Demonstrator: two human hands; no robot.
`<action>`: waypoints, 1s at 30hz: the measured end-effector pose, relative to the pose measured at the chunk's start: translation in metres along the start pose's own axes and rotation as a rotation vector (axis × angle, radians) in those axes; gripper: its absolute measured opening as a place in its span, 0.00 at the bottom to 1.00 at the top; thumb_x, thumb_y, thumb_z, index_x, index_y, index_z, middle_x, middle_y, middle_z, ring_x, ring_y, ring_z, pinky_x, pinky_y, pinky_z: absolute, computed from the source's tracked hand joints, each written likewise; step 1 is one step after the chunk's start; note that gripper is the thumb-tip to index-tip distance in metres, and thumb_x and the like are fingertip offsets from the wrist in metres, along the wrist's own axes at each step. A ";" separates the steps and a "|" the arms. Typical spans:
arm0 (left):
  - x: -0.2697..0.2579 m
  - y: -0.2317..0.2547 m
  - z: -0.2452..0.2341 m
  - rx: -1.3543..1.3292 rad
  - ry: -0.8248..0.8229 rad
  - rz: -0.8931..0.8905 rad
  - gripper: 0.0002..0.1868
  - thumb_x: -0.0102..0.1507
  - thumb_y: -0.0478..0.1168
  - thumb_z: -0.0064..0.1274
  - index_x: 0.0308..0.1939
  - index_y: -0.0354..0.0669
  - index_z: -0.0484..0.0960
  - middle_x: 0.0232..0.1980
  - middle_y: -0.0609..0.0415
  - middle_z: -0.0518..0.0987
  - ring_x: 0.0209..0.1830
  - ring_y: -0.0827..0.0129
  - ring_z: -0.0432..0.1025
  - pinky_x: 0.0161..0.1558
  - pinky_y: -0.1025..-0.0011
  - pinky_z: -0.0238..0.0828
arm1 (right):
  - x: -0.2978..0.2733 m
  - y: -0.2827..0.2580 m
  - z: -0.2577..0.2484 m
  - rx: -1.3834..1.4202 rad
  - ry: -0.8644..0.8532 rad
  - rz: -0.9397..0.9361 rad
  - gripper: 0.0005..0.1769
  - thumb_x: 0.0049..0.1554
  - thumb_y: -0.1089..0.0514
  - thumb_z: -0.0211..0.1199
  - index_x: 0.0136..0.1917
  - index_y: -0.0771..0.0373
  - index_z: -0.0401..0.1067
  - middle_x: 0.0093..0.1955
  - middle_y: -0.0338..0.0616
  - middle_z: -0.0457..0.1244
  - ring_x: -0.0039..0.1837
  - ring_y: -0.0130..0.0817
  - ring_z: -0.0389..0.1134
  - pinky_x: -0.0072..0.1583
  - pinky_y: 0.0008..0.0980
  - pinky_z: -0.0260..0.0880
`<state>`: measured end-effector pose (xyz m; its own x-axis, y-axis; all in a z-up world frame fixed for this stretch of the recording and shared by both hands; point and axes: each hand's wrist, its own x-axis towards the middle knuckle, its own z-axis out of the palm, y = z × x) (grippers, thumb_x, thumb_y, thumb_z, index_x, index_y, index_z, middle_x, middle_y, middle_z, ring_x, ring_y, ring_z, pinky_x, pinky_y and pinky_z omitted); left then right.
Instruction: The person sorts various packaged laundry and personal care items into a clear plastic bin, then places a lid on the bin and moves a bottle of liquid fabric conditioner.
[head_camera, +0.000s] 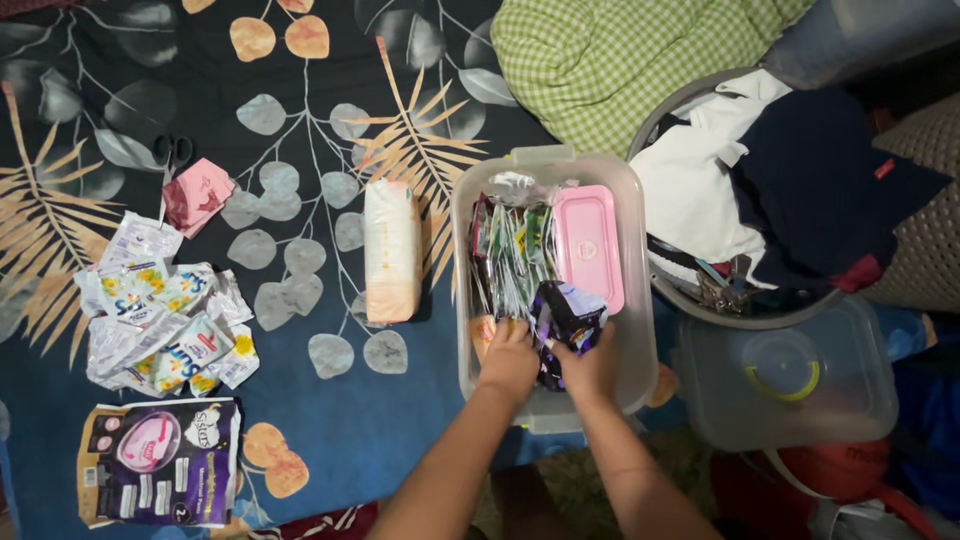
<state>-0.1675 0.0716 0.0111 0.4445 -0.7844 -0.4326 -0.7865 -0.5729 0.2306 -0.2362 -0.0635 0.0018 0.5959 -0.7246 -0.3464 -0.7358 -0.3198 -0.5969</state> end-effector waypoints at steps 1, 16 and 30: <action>-0.001 0.001 0.001 -0.020 0.017 -0.019 0.15 0.60 0.42 0.50 0.43 0.43 0.90 0.54 0.54 0.82 0.70 0.58 0.58 0.73 0.52 0.39 | 0.001 0.004 0.001 -0.008 0.009 -0.096 0.53 0.38 0.48 0.80 0.68 0.72 0.60 0.56 0.64 0.68 0.58 0.59 0.70 0.59 0.48 0.70; 0.004 -0.021 0.001 -0.395 0.099 -0.188 0.18 0.44 0.40 0.59 0.36 0.39 0.89 0.55 0.42 0.79 0.56 0.48 0.69 0.56 0.57 0.67 | 0.000 0.014 0.000 -0.316 -0.437 -0.104 0.16 0.48 0.58 0.71 0.50 0.62 0.77 0.47 0.55 0.71 0.52 0.53 0.73 0.54 0.46 0.74; 0.018 -0.001 -0.084 -0.759 0.022 -0.546 0.54 0.46 0.52 0.73 0.67 0.36 0.58 0.52 0.33 0.77 0.51 0.42 0.76 0.53 0.52 0.74 | 0.020 0.020 0.010 -0.649 -0.443 -0.127 0.25 0.45 0.57 0.73 0.55 0.63 0.70 0.48 0.57 0.69 0.52 0.53 0.71 0.52 0.49 0.72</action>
<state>-0.1228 0.0384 0.0764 0.6841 -0.3607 -0.6339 0.0204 -0.8594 0.5110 -0.2360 -0.0785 -0.0248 0.6602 -0.3921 -0.6407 -0.6127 -0.7744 -0.1575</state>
